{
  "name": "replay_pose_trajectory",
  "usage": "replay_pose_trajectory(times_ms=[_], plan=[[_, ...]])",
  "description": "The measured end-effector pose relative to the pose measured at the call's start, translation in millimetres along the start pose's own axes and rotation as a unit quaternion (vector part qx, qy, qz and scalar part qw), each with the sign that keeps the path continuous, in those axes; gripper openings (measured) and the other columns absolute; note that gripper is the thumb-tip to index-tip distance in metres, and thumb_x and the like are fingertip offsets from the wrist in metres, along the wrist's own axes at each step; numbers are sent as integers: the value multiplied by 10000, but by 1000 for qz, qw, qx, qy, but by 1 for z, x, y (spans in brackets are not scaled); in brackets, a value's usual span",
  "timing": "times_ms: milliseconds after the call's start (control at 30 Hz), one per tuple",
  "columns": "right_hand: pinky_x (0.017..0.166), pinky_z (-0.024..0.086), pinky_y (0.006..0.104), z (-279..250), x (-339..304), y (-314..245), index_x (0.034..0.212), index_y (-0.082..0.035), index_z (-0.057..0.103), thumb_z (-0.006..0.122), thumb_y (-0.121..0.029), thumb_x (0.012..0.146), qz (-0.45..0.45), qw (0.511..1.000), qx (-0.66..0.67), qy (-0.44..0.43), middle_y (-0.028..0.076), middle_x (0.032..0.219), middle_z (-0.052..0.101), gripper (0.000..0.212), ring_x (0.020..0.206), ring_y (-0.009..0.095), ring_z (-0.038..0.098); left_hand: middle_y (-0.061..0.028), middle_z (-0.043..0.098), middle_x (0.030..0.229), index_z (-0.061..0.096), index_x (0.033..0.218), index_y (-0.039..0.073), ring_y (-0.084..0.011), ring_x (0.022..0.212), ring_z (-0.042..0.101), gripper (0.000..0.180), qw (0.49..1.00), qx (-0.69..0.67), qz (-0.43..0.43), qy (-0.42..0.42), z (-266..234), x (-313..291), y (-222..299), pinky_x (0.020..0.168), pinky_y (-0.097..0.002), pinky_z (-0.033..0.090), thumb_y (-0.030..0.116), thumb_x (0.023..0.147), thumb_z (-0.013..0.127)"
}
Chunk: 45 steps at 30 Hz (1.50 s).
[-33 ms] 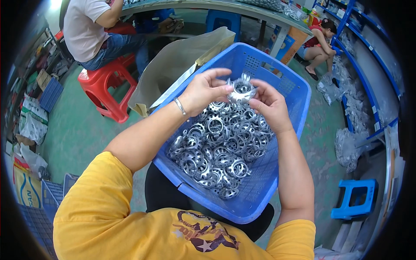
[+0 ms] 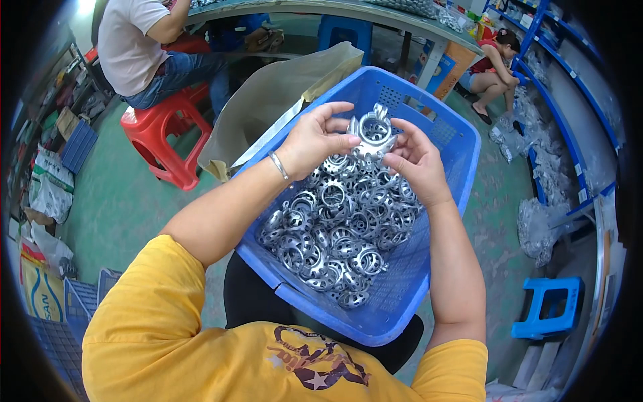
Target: The person sorts through a blue basket of small metal objects by hand, picking them up to look at them and then placing them into a white bag.
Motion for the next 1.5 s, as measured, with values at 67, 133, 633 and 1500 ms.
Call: replay_pose_trajectory(times_ms=[67, 133, 633, 1500], plan=[[650, 477, 210, -2, 2, 2, 1138, 28, 452, 606, 68, 710, 10, 999, 41, 4, 70, 964, 556, 457, 773, 88, 544, -128, 555, 1037, 392, 1199, -23, -167, 892, 580, 523, 998, 14, 64, -8, 4, 1, 9, 771, -269, 498, -61, 725, 612], [666, 470, 206, -4, 2, -1, 1128, 26, 465, 613, 69, 702, -12, 1000, 16, 8, 65, 960, 561, 453, 774, 86, 541, -133, 541, 1069, 424, 1165, -21, -173, 918, 578, 504, 993, 28, 111, -23, 8, 0, 13, 797, -269, 492, -125, 702, 594], [669, 486, 212, 0, -1, 1, 1006, -15, 525, 639, 111, 644, -46, 999, 1, 7, 29, 899, 550, 400, 780, 107, 563, -63, 581, 920, 539, 998, 9, -95, 810, 574, 259, 955, 187, 228, 34, 8, -11, 28, 709, -221, 486, -44, 750, 590], [615, 463, 156, -5, -3, -23, 881, -50, 605, 597, 146, 625, -141, 983, -108, 51, 9, 938, 509, 323, 742, 63, 521, -163, 494, 1116, 415, 918, 26, -209, 1076, 483, 314, 961, 140, 236, -38, 19, -7, 19, 936, -328, 397, -174, 704, 528]])
Point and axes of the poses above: each hand's wrist, its own x-axis towards the middle knuckle, its own z-axis out of the palm, y = z × x, the point moved 9 cm from there along x, towards the middle knuckle
